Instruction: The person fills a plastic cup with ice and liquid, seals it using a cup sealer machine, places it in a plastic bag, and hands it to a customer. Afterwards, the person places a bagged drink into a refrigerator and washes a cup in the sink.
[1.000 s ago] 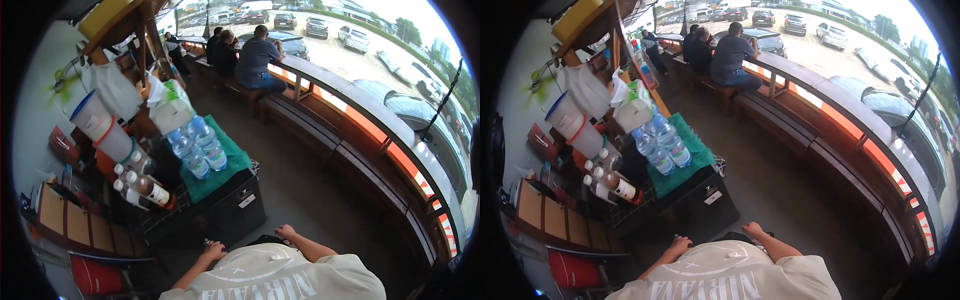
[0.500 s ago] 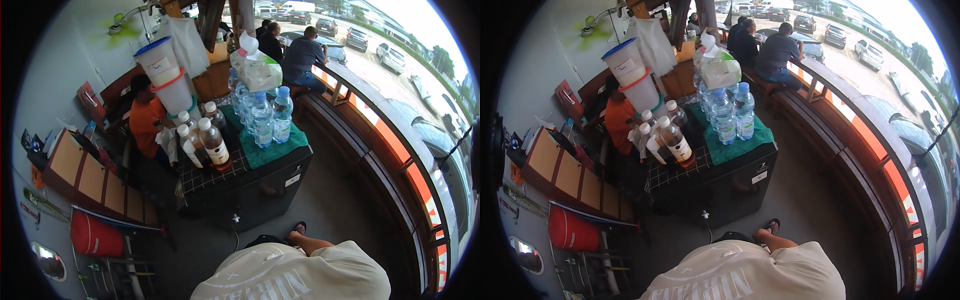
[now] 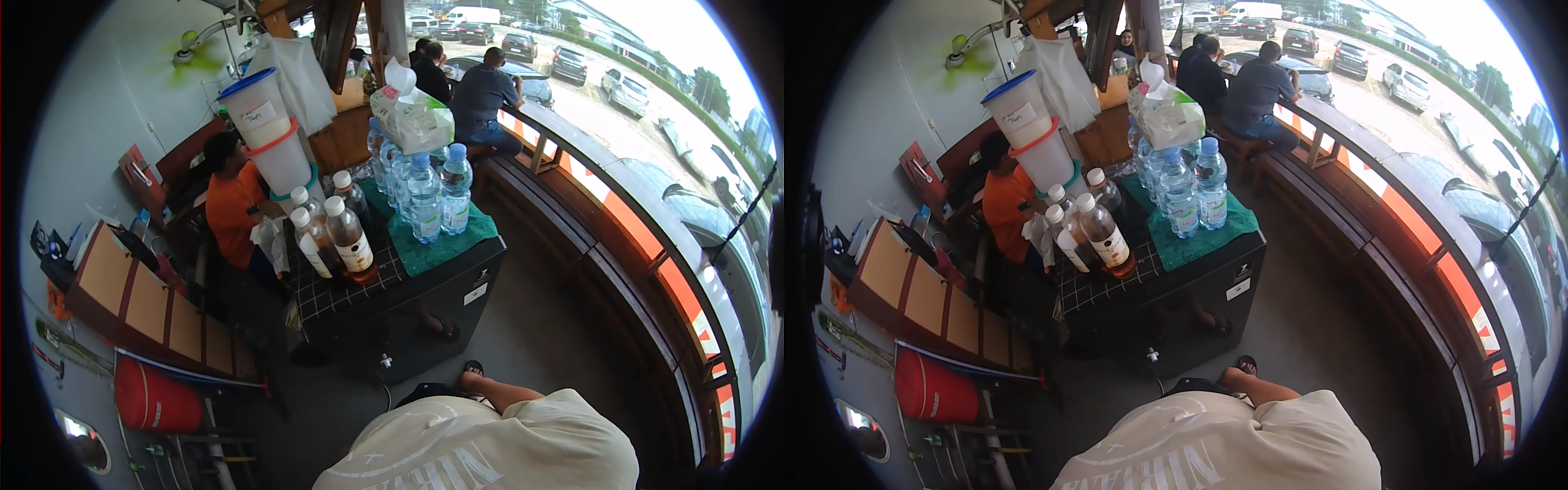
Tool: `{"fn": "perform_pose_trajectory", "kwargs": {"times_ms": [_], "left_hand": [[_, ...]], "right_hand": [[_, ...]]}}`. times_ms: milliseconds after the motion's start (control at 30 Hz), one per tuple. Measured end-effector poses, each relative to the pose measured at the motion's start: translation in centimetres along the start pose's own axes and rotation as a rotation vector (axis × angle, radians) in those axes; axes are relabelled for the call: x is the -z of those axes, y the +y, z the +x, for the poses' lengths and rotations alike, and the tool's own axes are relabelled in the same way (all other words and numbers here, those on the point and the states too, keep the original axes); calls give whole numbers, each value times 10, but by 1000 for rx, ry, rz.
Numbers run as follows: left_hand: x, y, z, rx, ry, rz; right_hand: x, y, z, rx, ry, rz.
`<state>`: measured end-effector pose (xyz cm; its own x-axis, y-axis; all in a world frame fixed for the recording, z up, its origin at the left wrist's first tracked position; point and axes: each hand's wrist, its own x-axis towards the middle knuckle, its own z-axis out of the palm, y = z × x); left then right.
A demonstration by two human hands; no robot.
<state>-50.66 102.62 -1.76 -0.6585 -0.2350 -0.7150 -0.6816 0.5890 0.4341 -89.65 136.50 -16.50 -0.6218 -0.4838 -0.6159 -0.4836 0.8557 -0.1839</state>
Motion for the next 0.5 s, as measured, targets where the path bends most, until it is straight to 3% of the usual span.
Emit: {"fn": "perform_pose_trajectory", "kwargs": {"times_ms": [133,167,233,267,400,467,500], "left_hand": [[11,5,25,-149,35,71],[16,10,32,-209,64,87],[28,32,44,-284,95,107],[43,66,30,-352,225,29],[89,179,16,-545,568,-16],[122,251,-7,-642,698,-26],[136,280,-14,-726,763,1]], "right_hand": [[82,-11,-64,514,165,182],[97,-13,-77,190,61,472],[133,-23,-107,114,114,577],[157,-23,-117,50,156,672],[226,-25,-147,89,308,923],[262,-24,-153,282,635,1314],[296,-25,-172,371,837,1162]]}}
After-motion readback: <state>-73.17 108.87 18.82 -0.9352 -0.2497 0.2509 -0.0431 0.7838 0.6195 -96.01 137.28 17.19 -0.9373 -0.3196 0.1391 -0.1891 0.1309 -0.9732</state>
